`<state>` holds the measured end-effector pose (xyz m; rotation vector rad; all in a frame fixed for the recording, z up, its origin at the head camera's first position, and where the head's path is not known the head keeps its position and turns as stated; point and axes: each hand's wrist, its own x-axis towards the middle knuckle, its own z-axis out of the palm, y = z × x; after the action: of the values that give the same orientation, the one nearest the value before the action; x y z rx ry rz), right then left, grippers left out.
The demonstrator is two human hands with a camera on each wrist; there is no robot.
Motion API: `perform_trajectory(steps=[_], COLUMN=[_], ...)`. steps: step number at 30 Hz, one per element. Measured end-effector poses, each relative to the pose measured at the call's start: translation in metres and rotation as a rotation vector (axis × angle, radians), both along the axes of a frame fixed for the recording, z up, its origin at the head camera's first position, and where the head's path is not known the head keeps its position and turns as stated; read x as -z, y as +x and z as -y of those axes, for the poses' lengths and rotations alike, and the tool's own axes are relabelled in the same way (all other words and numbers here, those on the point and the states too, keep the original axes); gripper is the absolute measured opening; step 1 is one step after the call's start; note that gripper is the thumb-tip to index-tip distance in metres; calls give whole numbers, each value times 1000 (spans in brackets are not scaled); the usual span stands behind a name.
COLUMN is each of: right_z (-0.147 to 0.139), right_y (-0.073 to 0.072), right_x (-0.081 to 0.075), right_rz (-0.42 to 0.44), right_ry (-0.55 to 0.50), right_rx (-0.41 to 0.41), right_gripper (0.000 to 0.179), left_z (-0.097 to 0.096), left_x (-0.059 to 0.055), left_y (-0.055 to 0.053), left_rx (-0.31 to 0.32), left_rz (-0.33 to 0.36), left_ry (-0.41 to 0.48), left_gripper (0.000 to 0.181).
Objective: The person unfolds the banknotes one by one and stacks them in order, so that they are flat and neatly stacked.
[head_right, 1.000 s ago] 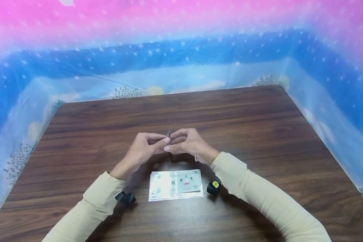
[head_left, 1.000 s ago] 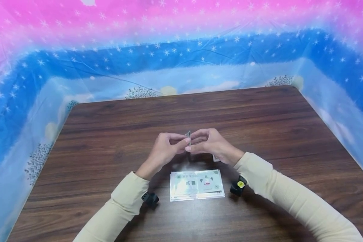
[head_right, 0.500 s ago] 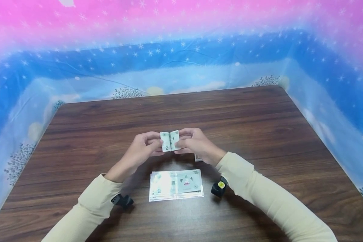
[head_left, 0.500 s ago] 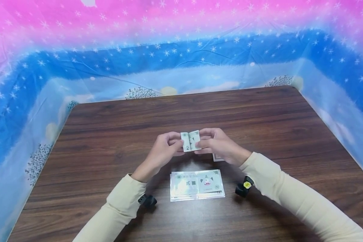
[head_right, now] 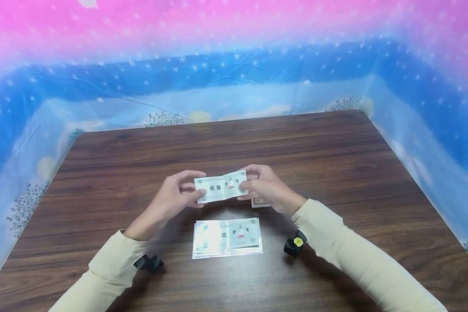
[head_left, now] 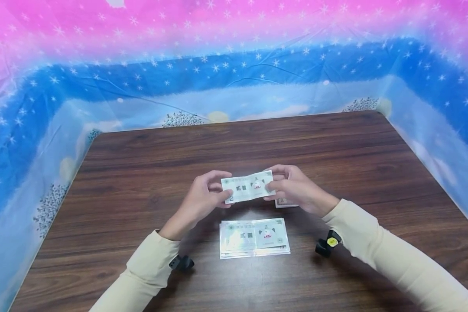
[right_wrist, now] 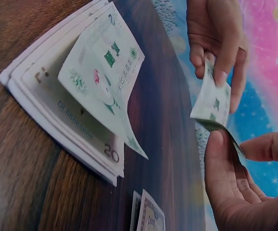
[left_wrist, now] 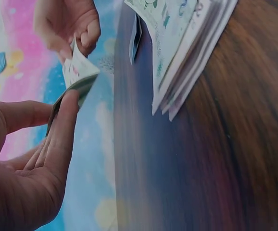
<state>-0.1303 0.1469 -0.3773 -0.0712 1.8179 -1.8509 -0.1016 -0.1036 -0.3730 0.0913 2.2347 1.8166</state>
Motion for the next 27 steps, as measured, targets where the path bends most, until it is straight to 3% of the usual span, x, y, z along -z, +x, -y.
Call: perform_trajectory(steps=[5, 10, 15, 20, 23, 27], right_z=[-8, -11, -15, -16, -16, -13], right_y=[4, 12, 20, 26, 30, 35], right_x=[0, -2, -2, 1, 3, 6], right_rz=[-1, -39, -145, -270, -337, -459], right_ry=[31, 191, 307, 332, 393, 559], right_rx=[-23, -59, -158, -307, -359, -389], right_gripper=[51, 44, 33, 29, 27, 26], left_z=[7, 13, 14, 15, 14, 12], left_x=[2, 4, 5, 7, 8, 10], left_y=[4, 9, 14, 20, 24, 28], left_rx=[60, 148, 249, 320, 350, 377], left_rz=[-10, -29, -27, -20, -25, -57], left_ry=[-62, -129, -134, -203, -267, -399], left_gripper=[43, 38, 36, 32, 31, 29])
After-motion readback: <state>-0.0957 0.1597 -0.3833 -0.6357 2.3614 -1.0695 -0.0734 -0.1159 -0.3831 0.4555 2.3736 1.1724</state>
